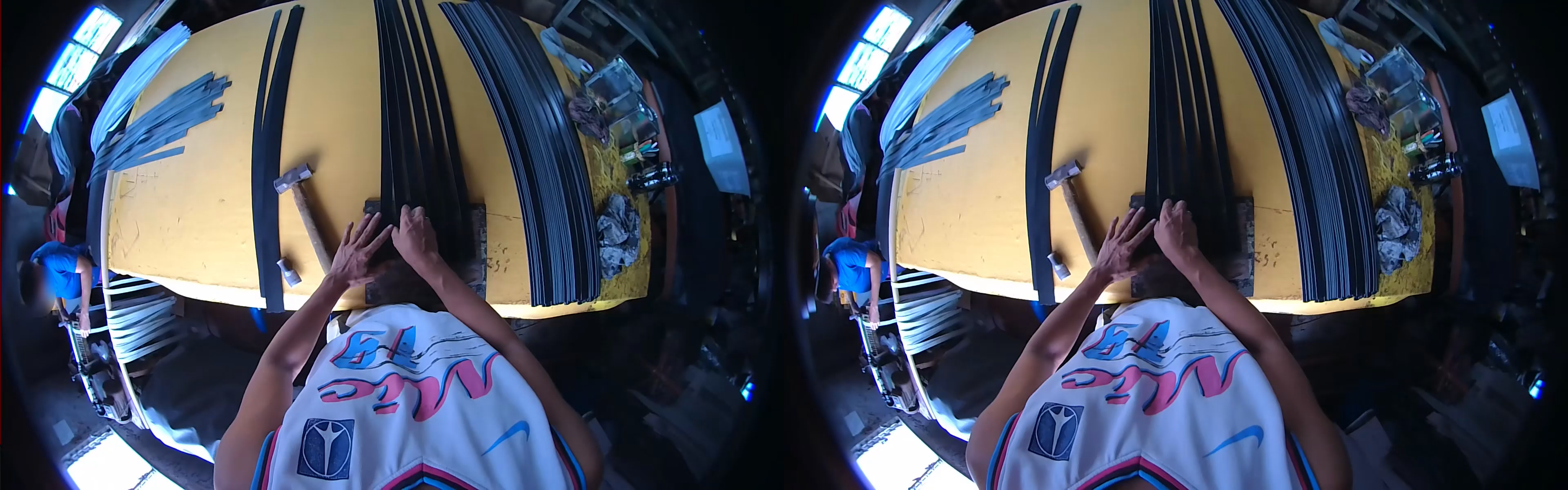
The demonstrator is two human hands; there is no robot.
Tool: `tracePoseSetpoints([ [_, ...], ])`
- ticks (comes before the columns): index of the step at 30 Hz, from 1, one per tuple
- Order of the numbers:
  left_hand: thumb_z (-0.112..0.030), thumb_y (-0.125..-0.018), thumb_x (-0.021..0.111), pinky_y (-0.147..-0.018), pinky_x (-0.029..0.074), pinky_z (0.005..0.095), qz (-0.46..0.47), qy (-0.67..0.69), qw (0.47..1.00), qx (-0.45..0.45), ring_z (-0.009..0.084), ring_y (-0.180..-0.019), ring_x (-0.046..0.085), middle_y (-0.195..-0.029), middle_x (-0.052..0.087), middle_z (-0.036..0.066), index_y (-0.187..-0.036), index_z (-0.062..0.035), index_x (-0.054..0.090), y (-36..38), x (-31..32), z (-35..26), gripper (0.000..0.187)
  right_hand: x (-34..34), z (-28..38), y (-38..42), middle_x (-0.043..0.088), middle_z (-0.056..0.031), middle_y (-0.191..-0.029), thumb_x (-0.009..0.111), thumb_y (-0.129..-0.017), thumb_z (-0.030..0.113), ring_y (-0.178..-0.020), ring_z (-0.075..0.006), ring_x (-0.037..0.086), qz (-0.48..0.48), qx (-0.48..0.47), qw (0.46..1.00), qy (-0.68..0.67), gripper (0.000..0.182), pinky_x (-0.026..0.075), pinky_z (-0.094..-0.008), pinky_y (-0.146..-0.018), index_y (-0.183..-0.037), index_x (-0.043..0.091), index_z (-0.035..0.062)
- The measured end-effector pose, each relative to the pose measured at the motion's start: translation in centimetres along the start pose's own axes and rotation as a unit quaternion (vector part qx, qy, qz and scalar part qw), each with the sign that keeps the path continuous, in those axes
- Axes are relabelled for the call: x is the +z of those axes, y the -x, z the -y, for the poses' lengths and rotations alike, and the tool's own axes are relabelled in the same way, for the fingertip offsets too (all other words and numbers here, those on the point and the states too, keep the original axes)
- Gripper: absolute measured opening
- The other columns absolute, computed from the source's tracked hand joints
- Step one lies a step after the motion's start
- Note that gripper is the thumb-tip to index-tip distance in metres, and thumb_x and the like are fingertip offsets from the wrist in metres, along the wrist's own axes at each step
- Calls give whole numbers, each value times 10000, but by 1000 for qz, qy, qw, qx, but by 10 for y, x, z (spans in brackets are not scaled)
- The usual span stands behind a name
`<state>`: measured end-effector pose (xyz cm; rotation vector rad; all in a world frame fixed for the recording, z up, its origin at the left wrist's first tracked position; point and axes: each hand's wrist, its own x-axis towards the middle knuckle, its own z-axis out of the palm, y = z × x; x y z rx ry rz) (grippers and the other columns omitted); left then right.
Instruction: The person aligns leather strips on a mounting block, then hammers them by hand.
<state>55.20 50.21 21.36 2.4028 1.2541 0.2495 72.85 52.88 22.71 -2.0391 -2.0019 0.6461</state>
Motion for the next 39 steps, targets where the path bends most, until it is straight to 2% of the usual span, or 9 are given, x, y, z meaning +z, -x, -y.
tracePoseSetpoints([
  [9, -538, -853, 613, -1163, 157, 584, 1, 26, 1000, -5, 335, -1468, 195, -1584, 222, 150, -1494, -223, 353, 6, -1, 9, 760, -5, -5, 18, 555, -239, -1092, 737, -796, 200, -1000, -396, 614, -23, 14, 999, -36, 471, 537, -453, -844, -1164, 530, -7],
  [13, -532, -862, 609, -1165, 158, 578, -3, 27, 1000, 5, 336, -1470, 188, -1585, 217, 154, -1498, -222, 345, 12, 2, 10, 755, -15, -19, 33, 541, -220, -1082, 721, -812, 178, -1034, -376, 570, -123, 4, 992, -35, 418, 493, -433, -896, -1154, 561, -1],
  [19, -547, -882, 575, -1146, 154, 609, -25, 9, 1000, 8, 401, -1465, 153, -1588, 176, 187, -1485, -268, 372, 6, 6, 1, 696, 0, -19, 35, 546, -212, -1056, 702, -823, 157, -1001, -382, 577, -125, 17, 991, -34, 365, 492, -443, -877, -1135, 574, 16],
  [23, -523, -894, 571, -1143, 151, 616, -3, -9, 1000, -5, 436, -1454, 151, -1585, 171, 200, -1469, -284, 404, 5, 8, -1, 644, 2, -25, 38, 550, -213, -1070, 709, -821, 156, -1015, -374, 570, -110, 11, 991, -69, 370, 489, -436, -885, -1135, 579, 11],
  [25, -522, -896, 568, -1144, 147, 617, -2, -5, 1000, -15, 438, -1454, 149, -1585, 171, 200, -1472, -288, 399, 7, 7, -2, 644, 2, -31, 43, 560, -194, -1048, 731, -810, 156, -945, -348, 597, -131, -4, 988, -85, 367, 503, -418, -852, -1121, 593, 19],
  [29, -523, -903, 559, -1154, 143, 600, 0, 6, 1000, -29, 409, -1455, 178, -1584, 172, 206, -1487, -278, 370, 16, 2, -6, 661, -28, -52, 59, 582, -173, -1053, 715, -828, 148, -881, -297, 623, -169, 50, 955, -237, 271, 516, -387, -801, -1051, 625, 22],
  [31, -496, -901, 582, -1158, 153, 585, -13, 10, 998, -58, 407, -1452, 191, -1579, 184, 209, -1494, -246, 355, 29, -3, -9, 682, -44, -83, 71, 629, -136, -997, 699, -857, 134, -811, -212, 656, -179, 80, 952, -234, 235, 529, -340, -758, -1049, 647, 9],
  [35, -397, -885, 658, -1159, 208, 541, -95, 51, 984, -140, 407, -1437, 236, -1561, 225, 217, -1496, -147, 330, 62, -2, -14, 737, -69, -136, 88, 664, -142, -996, 673, -881, 137, -870, -239, 670, -160, 143, 951, -222, 224, 542, -339, -772, -1051, 651, -8],
  [39, -269, -896, 675, -1123, 291, 528, -175, 35, 948, -262, 412, -1381, 337, -1517, 302, 228, -1457, -89, 359, 102, -7, -28, 669, -75, -140, 67, 660, -148, -945, 673, -882, 129, -823, -239, 677, -121, 100, 961, -229, 195, 545, -342, -756, -1020, 659, -7],
])
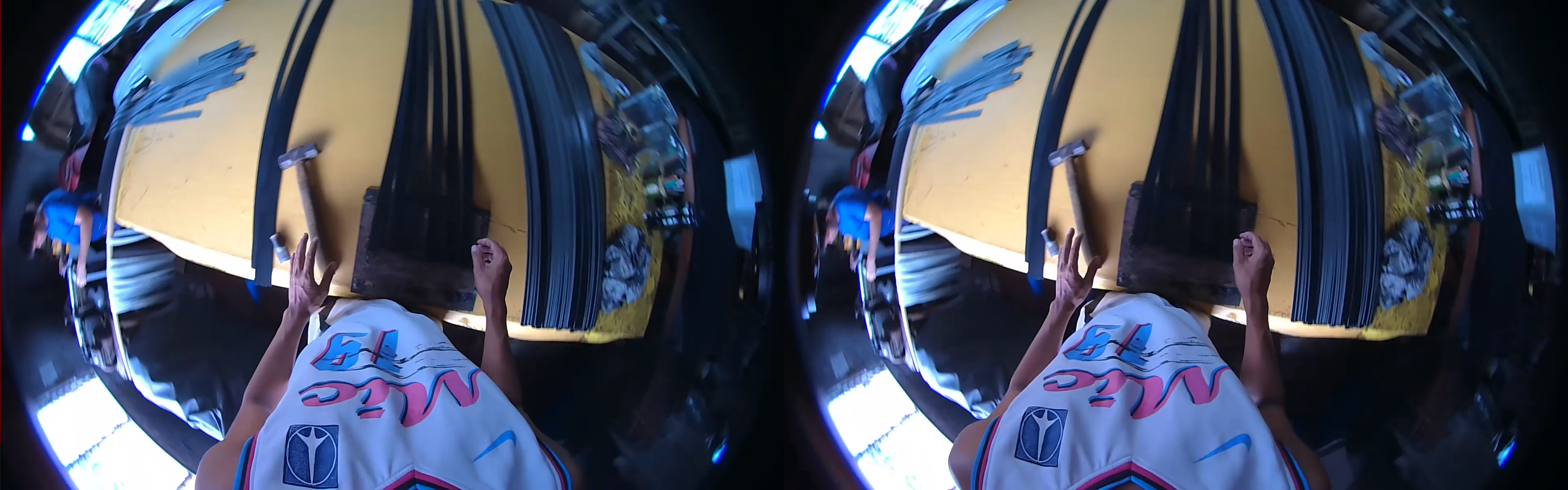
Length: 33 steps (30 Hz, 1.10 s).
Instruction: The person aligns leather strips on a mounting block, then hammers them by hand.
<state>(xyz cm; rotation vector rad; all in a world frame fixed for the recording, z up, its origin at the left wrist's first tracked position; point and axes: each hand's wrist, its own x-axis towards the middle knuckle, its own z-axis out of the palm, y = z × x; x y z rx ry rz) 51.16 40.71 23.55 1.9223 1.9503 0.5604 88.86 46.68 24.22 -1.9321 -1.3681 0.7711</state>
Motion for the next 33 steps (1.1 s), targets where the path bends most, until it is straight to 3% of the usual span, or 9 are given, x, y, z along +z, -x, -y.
tracePoseSetpoints([
  [6, -105, -887, 623, -1026, 429, 450, -199, 26, 969, -146, 410, -1225, 510, -1319, 519, 249, -1322, 2, 469, 53, -9, 18, 473, 64, 75, -23, 656, -123, -873, 679, -882, 120, -724, -188, 669, 176, -144, 969, -97, 161, 537, -309, -660, -1009, 660, 23],
  [10, -91, -857, 644, -838, 529, 410, -204, 83, 939, -264, 342, -993, 633, -1166, 608, 221, -1164, 7, 591, 69, -9, 34, 327, 144, 110, -19, 667, -144, -932, 707, -868, 180, -745, -206, 677, 331, -226, 915, -44, 315, 555, -321, -681, -1128, 612, 29],
  [13, -161, -866, 675, -788, 543, 394, -220, 112, 932, -267, 315, -864, 658, -1112, 626, 204, -1130, 7, 613, 54, -1, 56, 319, 226, 111, -3, 645, -182, -977, 761, -816, 312, -732, -244, 663, 317, -278, 906, 37, 661, 551, -366, -717, -1328, 458, 24],
  [17, -350, -862, 694, -858, 509, 437, -206, 57, 944, -252, 358, -998, 611, -1094, 609, 188, -1167, -19, 591, 10, 10, 80, 462, 276, 147, 20, 520, -302, -1217, 796, -751, 394, -1079, -463, 565, 280, -212, 933, 77, 993, 468, -496, -941, -1481, 211, 61],
  [20, -436, -842, 683, -832, 488, 467, -192, -37, 938, -287, 348, -1016, 581, -1110, 574, 159, -1188, -60, 572, -17, 9, 82, 523, 291, 176, 22, 507, -290, -1290, 836, -673, 301, -1171, -424, 521, 252, -130, 949, 136, 1014, 427, -484, -1011, -1448, 259, -4],
  [26, -270, -806, 699, -829, 465, 465, -160, 2, 962, -222, 345, -977, 558, -1013, 544, 163, -1078, -35, 532, -28, 10, 93, 397, 345, 154, 3, 542, -290, -1217, 660, -708, 138, -1085, -425, 584, 173, -25, 984, 46, 723, 489, -473, -951, -1344, 363, -37],
  [28, -290, -841, 663, -805, 464, 469, -119, 30, 978, -171, 355, -952, 559, -1003, 537, 184, -1022, -18, 505, -29, 9, 97, 362, 335, 161, -9, 567, -298, -1175, 591, -722, 112, -1062, -427, 594, 292, 82, 953, 6, 572, 476, -465, -928, -1244, 418, -44],
  [29, -271, -864, 646, -796, 469, 471, -93, 47, 982, -157, 373, -938, 563, -994, 537, 203, -1000, -6, 487, -30, 8, 98, 338, 336, 165, -5, 640, -232, -940, 580, -730, 113, -878, -377, 648, 209, 57, 975, 60, 338, 498, -455, -802, -1033, 529, -28],
  [33, -232, -900, 636, -797, 483, 476, -46, 146, 978, -145, 386, -905, 607, -964, 588, 225, -1050, 13, 439, -21, 0, 107, 348, 281, 179, 2, 523, -24, -549, 661, -743, 187, -441, -159, 538, 254, 44, 962, -85, 178, 439, -320, -431, -688, 548, 60],
])
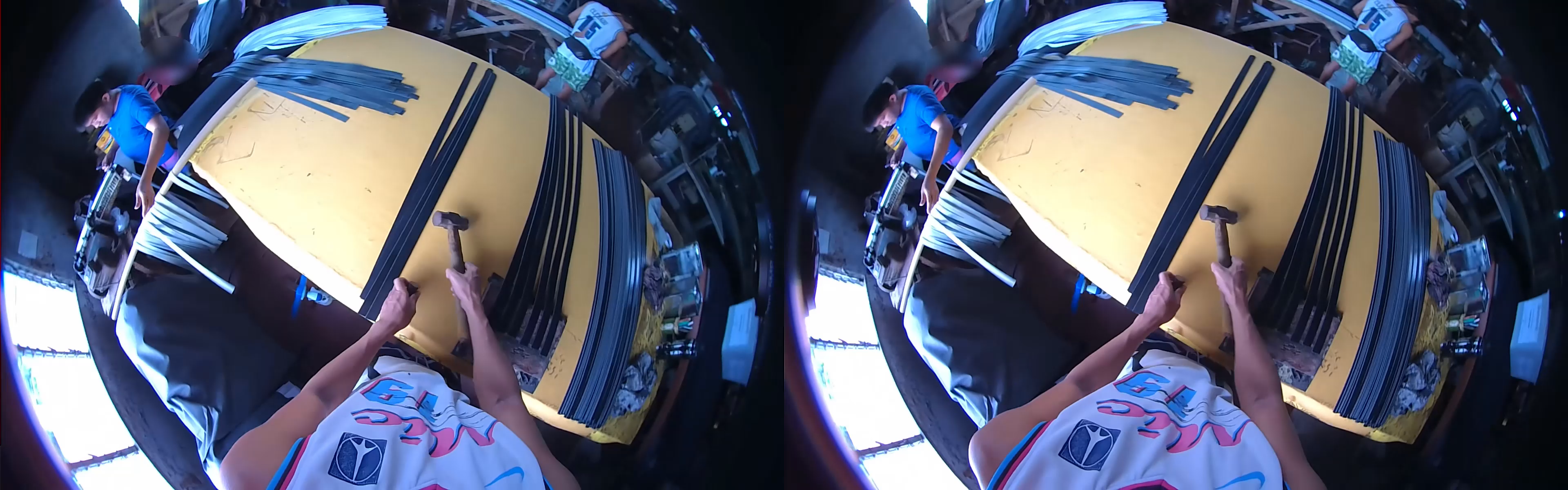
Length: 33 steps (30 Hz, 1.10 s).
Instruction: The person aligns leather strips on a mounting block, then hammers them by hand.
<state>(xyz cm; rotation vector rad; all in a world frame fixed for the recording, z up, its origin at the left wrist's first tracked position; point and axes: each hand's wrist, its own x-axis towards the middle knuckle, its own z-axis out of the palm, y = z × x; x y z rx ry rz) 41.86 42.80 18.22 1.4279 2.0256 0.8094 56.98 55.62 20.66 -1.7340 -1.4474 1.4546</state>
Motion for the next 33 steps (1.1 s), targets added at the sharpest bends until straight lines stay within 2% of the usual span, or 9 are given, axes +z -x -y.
tracePoseSetpoints([
  [2, -238, -920, 643, -788, 510, 431, -13, 193, 976, -104, 323, -897, 664, -967, 633, 214, -1104, 29, 384, 7, 0, 12, 415, -24, 5, 34, 502, -2, -546, 651, -769, 168, -422, -114, 518, 48, -6, 999, -25, 157, 420, -287, -402, -759, 536, 62],
  [5, -270, -955, 637, -805, 544, 326, -1, 475, 871, -129, 151, -942, 653, -1006, 663, 135, -1179, -24, 368, 24, -8, 33, 429, -57, 0, 114, 517, -2, -565, 646, -809, 153, -422, -115, 509, 61, -22, 992, -112, 136, 411, -271, -408, -780, 553, 59],
  [7, -226, -965, 618, -886, 541, 318, 83, 591, 771, -223, 176, -1021, 648, -1053, 653, 80, -1047, -22, 578, 38, -43, 22, 223, -75, -16, 161, 518, -5, -572, 632, -828, 148, -429, -119, 504, 68, 3, 984, -167, 120, 407, -269, -414, -792, 559, 59],
  [11, -213, -980, 580, -932, 544, 346, 87, 686, 666, -281, 237, -1062, 647, -1156, 645, 138, -1193, 1, 560, 58, -61, -1, 303, -113, -70, 217, 496, -14, -555, 596, -877, 195, -430, -127, 496, 30, 57, 989, -137, 171, 403, -278, -410, -782, 545, 62],
  [17, -232, -969, 594, -957, 522, 341, 127, 713, 656, -212, 257, -1091, 634, -1117, 660, 131, -1041, -53, 595, 66, -38, -51, 192, -143, -111, 272, 468, 2, -513, 613, -924, 377, -398, -130, 481, -50, 142, 988, -41, 397, 399, -289, -394, -679, 495, 87],
  [22, -271, -999, 535, -956, 517, 329, 175, 714, 648, -199, 268, -1170, 600, -1180, 634, 165, -1107, -48, 588, 65, -13, -78, 254, -172, -126, 276, 542, -55, -534, 609, -905, 507, -434, -162, 559, -98, 142, 984, 36, 518, 444, -322, -439, -725, 559, 23],
  [24, -239, -1001, 542, -951, 523, 354, 173, 679, 688, -190, 254, -1116, 626, -1143, 656, 146, -1103, -63, 591, 65, -8, -89, 209, -170, -143, 271, 676, -273, -817, 566, -879, 602, -833, -423, 681, -67, 134, 983, 102, 666, 533, -462, -721, -978, 640, -53],
  [27, -219, -981, 586, -928, 534, 354, 187, 633, 727, -189, 230, -1091, 640, -1124, 668, 140, -1098, -60, 593, 50, -3, -103, 198, -166, -142, 272, 660, -313, -939, 566, -876, 605, -986, -473, 624, -63, 139, 984, 93, 669, 513, -495, -803, -1015, 637, -46],
  [33, -240, -958, 632, -834, 558, 301, 308, 517, 794, -91, 171, -1010, 654, -1092, 674, 105, -1113, -33, 592, -6, 21, -123, 262, -133, -144, 273, 657, -298, -1009, 568, -894, 573, -1001, -457, 629, -121, 99, 985, 69, 625, 513, -465, -822, -1050, 633, -28],
])
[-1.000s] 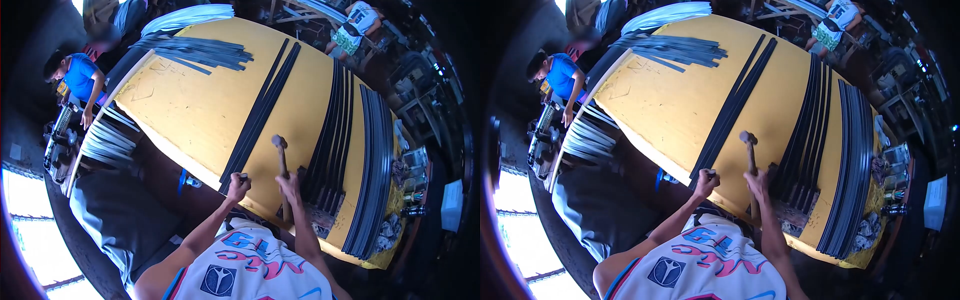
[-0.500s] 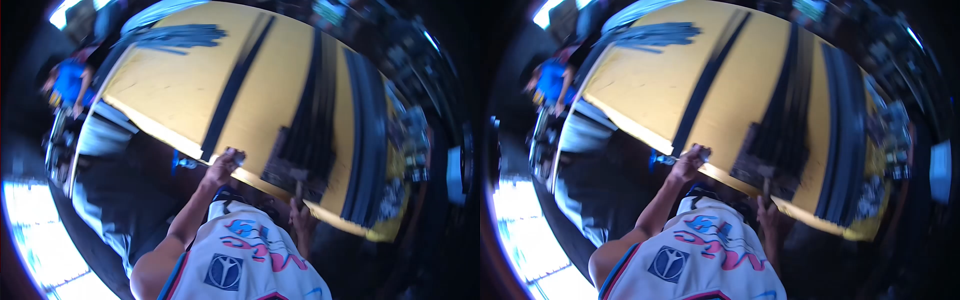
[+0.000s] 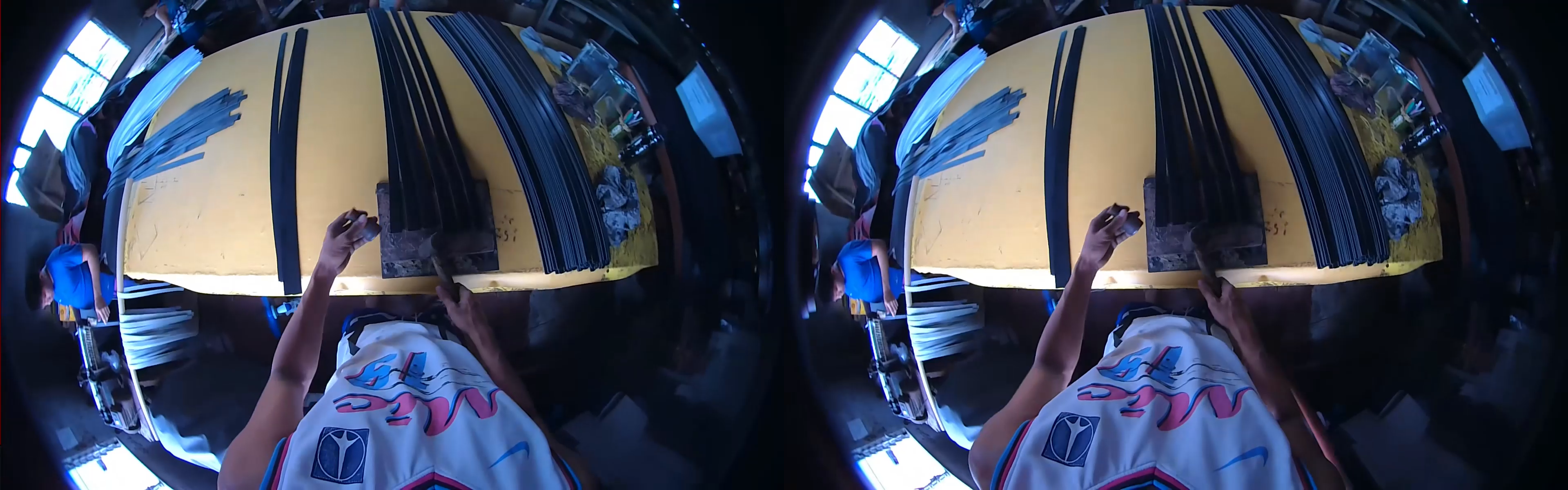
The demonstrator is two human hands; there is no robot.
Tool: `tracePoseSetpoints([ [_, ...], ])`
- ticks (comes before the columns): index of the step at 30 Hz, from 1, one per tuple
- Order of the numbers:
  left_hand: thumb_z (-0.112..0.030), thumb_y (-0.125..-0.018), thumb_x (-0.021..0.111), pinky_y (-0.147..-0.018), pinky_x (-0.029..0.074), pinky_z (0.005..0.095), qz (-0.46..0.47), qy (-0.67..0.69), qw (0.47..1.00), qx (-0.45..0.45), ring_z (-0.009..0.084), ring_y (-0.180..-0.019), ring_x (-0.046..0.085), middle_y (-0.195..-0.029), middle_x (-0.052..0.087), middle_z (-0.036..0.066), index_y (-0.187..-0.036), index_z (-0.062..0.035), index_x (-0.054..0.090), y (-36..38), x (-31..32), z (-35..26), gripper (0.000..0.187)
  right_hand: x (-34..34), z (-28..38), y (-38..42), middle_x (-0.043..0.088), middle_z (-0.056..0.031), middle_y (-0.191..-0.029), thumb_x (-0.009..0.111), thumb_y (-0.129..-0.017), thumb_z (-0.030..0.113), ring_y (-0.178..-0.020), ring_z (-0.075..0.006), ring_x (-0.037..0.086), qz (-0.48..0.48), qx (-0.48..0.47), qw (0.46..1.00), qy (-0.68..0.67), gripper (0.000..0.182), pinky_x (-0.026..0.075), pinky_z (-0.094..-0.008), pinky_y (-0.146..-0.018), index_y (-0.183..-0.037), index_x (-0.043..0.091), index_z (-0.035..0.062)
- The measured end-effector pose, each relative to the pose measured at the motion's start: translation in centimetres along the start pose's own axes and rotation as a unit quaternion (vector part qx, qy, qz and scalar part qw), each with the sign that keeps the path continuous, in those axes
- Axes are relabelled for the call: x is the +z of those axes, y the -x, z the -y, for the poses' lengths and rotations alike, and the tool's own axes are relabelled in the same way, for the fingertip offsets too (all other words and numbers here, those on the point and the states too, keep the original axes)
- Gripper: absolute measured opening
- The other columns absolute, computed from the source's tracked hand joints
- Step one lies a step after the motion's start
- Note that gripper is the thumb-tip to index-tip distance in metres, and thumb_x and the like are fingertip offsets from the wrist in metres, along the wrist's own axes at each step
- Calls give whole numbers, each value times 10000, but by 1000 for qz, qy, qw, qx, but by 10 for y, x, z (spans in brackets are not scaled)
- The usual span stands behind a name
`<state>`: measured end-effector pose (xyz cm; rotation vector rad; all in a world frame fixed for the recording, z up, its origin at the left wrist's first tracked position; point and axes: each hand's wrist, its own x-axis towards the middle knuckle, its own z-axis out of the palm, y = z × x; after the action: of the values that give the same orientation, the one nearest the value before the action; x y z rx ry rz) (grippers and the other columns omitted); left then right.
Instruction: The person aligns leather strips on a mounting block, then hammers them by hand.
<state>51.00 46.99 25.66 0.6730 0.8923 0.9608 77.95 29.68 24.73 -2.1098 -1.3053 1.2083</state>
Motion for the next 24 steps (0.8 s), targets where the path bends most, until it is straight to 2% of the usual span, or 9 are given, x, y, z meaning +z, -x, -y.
tracePoseSetpoints([
  [2, -277, -912, 704, -732, 489, 287, 54, -202, 978, 12, 122, -847, 609, -989, 676, 85, -1081, -26, 584, -32, -3, 6, 326, 6, 10, 5, 656, -297, -1010, 570, -897, 566, -1001, -454, 631, 13, 19, 1000, -20, 617, 514, -461, -819, -1054, 631, -28],
  [5, -287, -897, 721, -706, 462, 290, 111, -305, 946, 26, 113, -806, 562, -912, 665, 65, -1077, -5, 585, -58, 3, 12, 362, 11, 13, 7, 660, -295, -985, 572, -901, 557, -978, -450, 641, 16, 42, 999, -23, 609, 518, -458, -795, -1056, 630, -29],
  [8, -297, -885, 735, -771, 493, 304, 165, -342, 925, 32, 153, -926, 633, -956, 679, 62, -1083, -2, 598, -77, 2, 24, 381, 15, 13, 9, 660, -299, -960, 580, -892, 569, -965, -461, 639, 15, 57, 998, -36, 621, 516, -477, -781, -1046, 626, -32],
  [14, -289, -884, 731, -793, 499, 317, 165, -402, 899, 62, 169, -926, 645, -931, 687, 79, -1063, -7, 619, -79, 4, 31, 352, 18, 22, 14, 655, -309, -944, 589, -880, 581, -974, -492, 615, 6, 119, 993, -22, 642, 511, -516, -778, -1079, 612, -29],
  [16, -290, -882, 732, -797, 501, 316, 171, -401, 898, 61, 172, -928, 649, -931, 688, 77, -1059, -11, 622, -79, 3, 30, 349, 30, 1, 9, 611, -153, -603, 630, -858, 594, -534, -256, 665, -34, 58, 998, -14, 681, 529, -358, -493, -947, 558, -78],
  [17, -292, -880, 733, -802, 503, 315, 176, -401, 897, 63, 175, -931, 652, -931, 689, 74, -1056, -15, 624, -79, 3, 29, 346, 35, -10, 7, 611, -153, -603, 630, -858, 594, -534, -256, 665, -33, 59, 998, -13, 681, 529, -358, -493, -947, 558, -78],
  [20, -293, -879, 733, -815, 504, 314, 183, -405, 894, 63, 174, -940, 655, -934, 689, 66, -1052, -26, 630, -74, 5, 25, 334, 41, -31, 7, 608, -135, -601, 640, -855, 589, -530, -235, 660, -60, -98, 993, -12, 663, 527, -341, -485, -901, 548, -66],
  [23, -276, -885, 728, -827, 504, 316, 174, -384, 905, 55, 167, -942, 652, -940, 689, 56, -1046, -37, 635, -76, 1, 33, 302, 34, -21, 7, 601, -120, -596, 644, -856, 584, -522, -217, 651, -52, -89, 994, -29, 650, 525, -331, -479, -877, 540, -58],
  [24, -276, -885, 728, -827, 504, 316, 173, -384, 906, 54, 167, -942, 652, -940, 689, 56, -1046, -37, 635, -77, 0, 34, 302, 25, -1, 8, 601, -120, -598, 648, -854, 582, -521, -218, 651, -22, 12, 999, -44, 653, 526, -333, -479, -889, 541, -61],
])
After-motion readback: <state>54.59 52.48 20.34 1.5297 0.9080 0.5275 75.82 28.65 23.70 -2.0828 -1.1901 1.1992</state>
